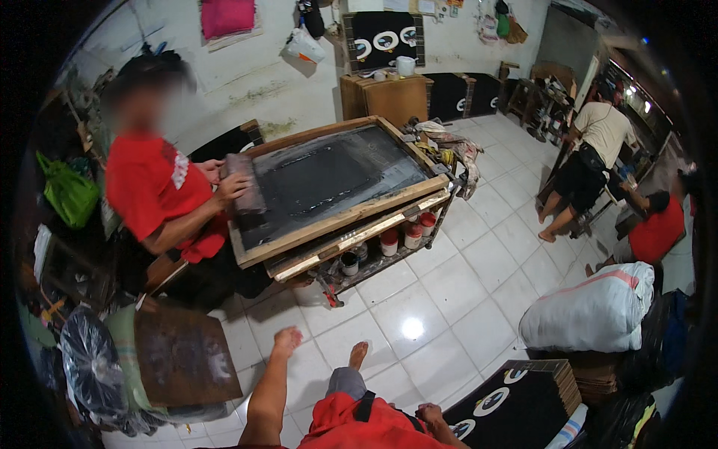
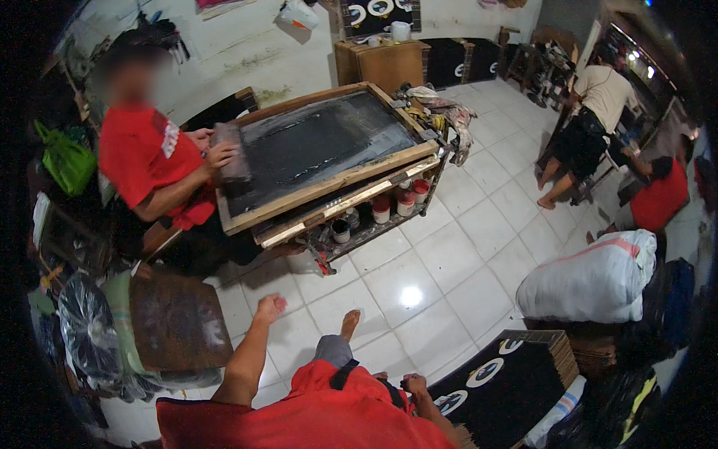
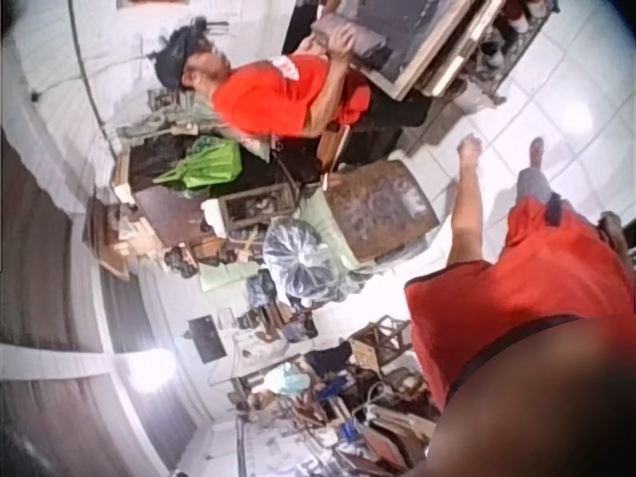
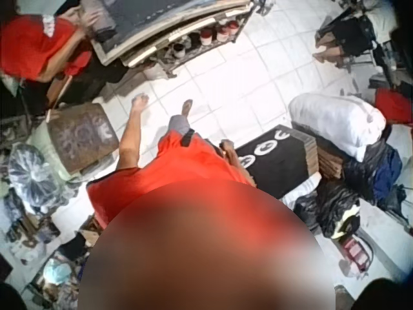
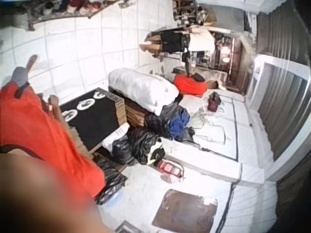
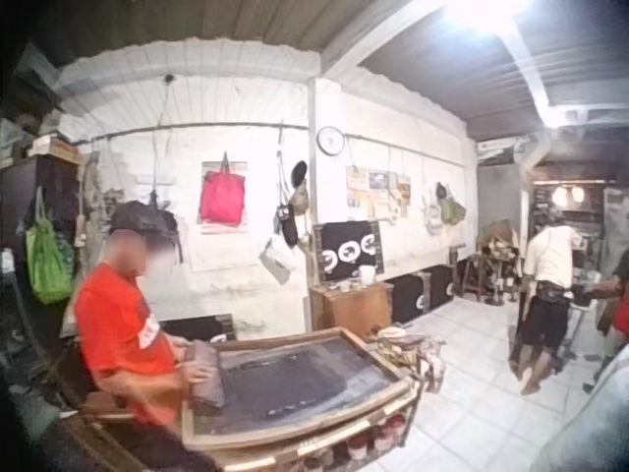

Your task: The person repeatedly takes printed fabric panels from a screen printing station, inspects them, and stacks them on a nearby pile. The person handles the panels by hand and places them in a growing stack.

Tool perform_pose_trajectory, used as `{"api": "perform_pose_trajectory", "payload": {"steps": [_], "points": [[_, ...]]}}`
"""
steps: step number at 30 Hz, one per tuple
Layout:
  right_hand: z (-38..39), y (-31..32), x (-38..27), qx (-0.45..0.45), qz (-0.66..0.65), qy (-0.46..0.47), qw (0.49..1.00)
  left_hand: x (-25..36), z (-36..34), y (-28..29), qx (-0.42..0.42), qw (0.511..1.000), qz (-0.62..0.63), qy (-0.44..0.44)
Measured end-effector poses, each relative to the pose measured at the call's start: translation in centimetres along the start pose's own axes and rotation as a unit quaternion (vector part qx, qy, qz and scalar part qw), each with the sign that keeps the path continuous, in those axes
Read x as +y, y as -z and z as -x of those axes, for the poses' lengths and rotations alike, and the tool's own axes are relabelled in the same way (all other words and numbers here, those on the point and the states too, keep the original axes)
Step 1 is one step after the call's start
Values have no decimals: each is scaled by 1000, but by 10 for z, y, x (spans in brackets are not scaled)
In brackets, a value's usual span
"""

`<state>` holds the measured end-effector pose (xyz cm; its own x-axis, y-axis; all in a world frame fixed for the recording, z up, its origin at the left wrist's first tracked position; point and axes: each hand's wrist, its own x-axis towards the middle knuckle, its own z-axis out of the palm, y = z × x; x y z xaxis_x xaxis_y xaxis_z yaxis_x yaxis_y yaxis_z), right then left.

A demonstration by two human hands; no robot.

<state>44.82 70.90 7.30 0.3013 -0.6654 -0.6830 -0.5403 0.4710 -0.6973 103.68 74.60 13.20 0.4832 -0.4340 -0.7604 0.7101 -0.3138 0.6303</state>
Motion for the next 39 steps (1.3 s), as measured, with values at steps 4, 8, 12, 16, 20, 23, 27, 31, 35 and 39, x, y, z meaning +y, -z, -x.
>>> {"api": "perform_pose_trajectory", "payload": {"steps": [4,8,12,16,20,23,27,31,35,39], "points": [[-46,-26,-124,-27,-180,-89,979,101,-80,-31,202,965,-46,-158],[-129,-72,-270,-128,-178,-1,976,171,-123,-57,314,942,-20,-117],[-222,-120,-417,-100,-92,76,988,201,-103,-56,214,952,162,-147],[-286,-132,-534,-144,-462,109,868,233,-48,-57,178,976,83,-96],[-323,-132,-598,-246,-678,102,685,238,16,-76,37,986,4,-165],[-320,-123,-606,-266,-658,123,694,238,43,-93,25,985,-19,-168],[-286,-102,-595,-237,-641,172,709,255,56,-90,115,961,-124,-219],[-245,-97,-596,-164,-659,183,711,357,10,-78,225,923,-155,-272],[-195,-100,-608,-87,-679,155,713,444,-39,-107,146,892,-148,-402],[-124,-125,-649,37,-665,137,734,539,-82,-159,-2,872,-229,-432]]}}
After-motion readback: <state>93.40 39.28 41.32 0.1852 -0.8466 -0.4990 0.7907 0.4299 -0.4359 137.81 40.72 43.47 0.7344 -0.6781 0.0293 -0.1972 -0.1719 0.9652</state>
